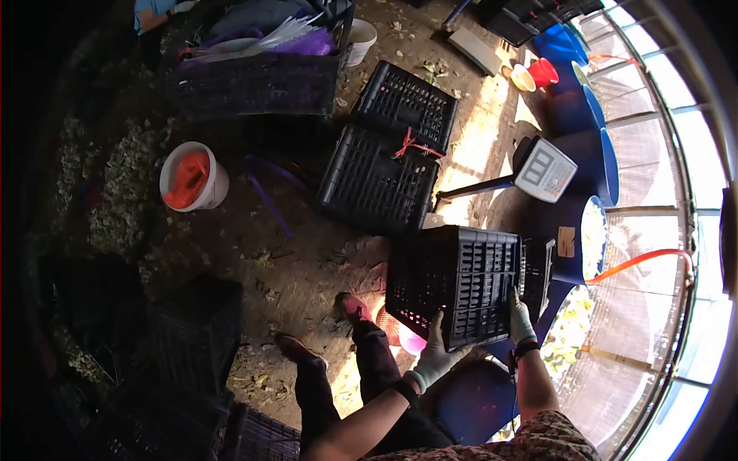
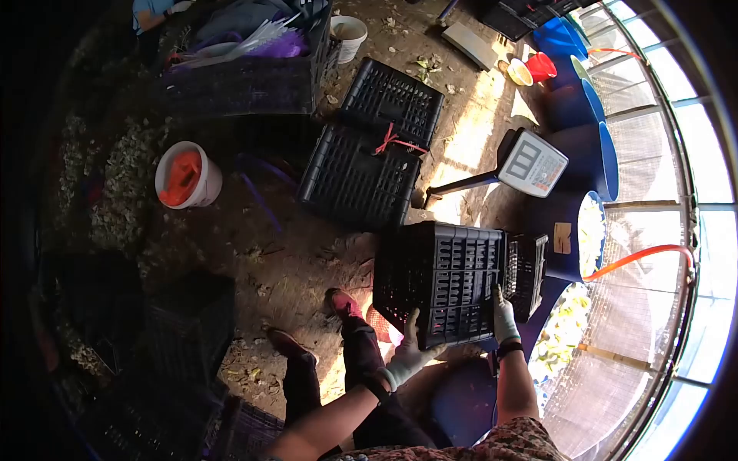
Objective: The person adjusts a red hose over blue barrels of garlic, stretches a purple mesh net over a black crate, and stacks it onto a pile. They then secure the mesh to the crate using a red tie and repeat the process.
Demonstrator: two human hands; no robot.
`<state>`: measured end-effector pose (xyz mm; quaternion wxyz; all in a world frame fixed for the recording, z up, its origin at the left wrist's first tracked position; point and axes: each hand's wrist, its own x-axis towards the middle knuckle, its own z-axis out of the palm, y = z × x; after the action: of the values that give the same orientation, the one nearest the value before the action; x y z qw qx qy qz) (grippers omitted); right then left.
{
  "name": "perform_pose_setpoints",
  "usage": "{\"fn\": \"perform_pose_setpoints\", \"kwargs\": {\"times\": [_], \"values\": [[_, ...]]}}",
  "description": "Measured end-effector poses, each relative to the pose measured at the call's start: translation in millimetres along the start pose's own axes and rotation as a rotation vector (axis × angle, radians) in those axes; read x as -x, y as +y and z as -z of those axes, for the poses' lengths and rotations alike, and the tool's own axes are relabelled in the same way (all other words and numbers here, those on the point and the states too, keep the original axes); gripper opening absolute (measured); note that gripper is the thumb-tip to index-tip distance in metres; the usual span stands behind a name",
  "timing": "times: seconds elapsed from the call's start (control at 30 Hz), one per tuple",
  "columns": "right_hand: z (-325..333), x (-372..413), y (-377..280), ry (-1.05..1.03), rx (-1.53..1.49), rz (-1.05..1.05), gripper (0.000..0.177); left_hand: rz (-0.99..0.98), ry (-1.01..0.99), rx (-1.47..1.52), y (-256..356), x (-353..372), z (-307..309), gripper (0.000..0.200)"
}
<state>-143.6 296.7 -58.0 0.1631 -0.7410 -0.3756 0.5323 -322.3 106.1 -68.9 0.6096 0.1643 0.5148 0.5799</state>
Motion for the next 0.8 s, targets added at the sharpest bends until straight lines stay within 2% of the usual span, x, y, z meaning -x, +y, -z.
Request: {"fn": "perform_pose_setpoints", "kwargs": {"times": [0.03,0.1,0.17,0.23,0.3,0.33,0.37,0.43,0.5,0.57,0.6,0.67,0.7,0.77,0.8], "values": [[0.6,-4.3,3.2,-0.041,0.057,-0.044,0.053,0.014,0.079,0.035,11.6,10.1,2.2,0.094],[-14.9,-3.3,20.7,0.017,0.171,0.027,0.051,0.028,0.123,0.000,-70.1,-5.4,20.8,0.080],[-25.2,-4.7,59.7,0.110,0.279,0.055,0.052,0.192,0.063,0.240,-26.3,-1.3,62.6,0.056],[-52.5,14.0,89.7,0.265,0.323,0.113,0.059,0.109,0.135,0.076,-28.2,-1.1,93.6,0.036],[-66.9,26.0,101.4,0.287,0.239,0.211,0.060,0.143,0.172,-0.118,-53.5,-13.9,106.7,0.032],[-70.5,27.0,97.6,0.253,0.069,0.165,0.060,0.139,0.192,-0.156,-51.8,-20.7,104.9,0.029],[-65.1,30.6,90.6,0.236,0.192,0.082,0.058,0.061,0.188,-0.307,-49.7,-32.5,105.7,0.026],[-48.2,34.2,61.5,0.292,0.282,0.186,0.054,0.109,0.167,-0.227,1.2,-12.4,88.4,0.019],[-20.9,38.4,32.3,0.139,0.001,0.134,0.050,-0.062,0.034,-0.437,48.6,18.9,63.7,0.025],[-12.4,57.6,6.7,-0.017,0.066,0.079,0.046,0.028,-0.008,-0.236,-35.0,35.1,32.3,0.026],[9.4,10.8,49.1,0.021,0.178,0.132,0.045,0.065,0.071,-0.205,-58.9,39.6,28.4,0.025],[-26.6,3.9,51.1,0.018,0.354,0.222,0.049,0.189,0.178,-0.111,-120.4,40.5,41.8,0.024],[-36.6,-2.8,66.9,0.017,0.451,0.241,0.050,0.188,0.202,-0.003,-99.4,40.3,61.3,0.023],[-75.0,20.0,76.8,-0.089,0.441,0.267,0.047,0.159,0.282,0.121,-98.3,45.8,94.7,0.020],[-84.2,34.7,72.8,-0.041,0.454,0.253,0.045,0.206,0.333,-0.025,-87.7,47.8,111.4,0.019]]}}
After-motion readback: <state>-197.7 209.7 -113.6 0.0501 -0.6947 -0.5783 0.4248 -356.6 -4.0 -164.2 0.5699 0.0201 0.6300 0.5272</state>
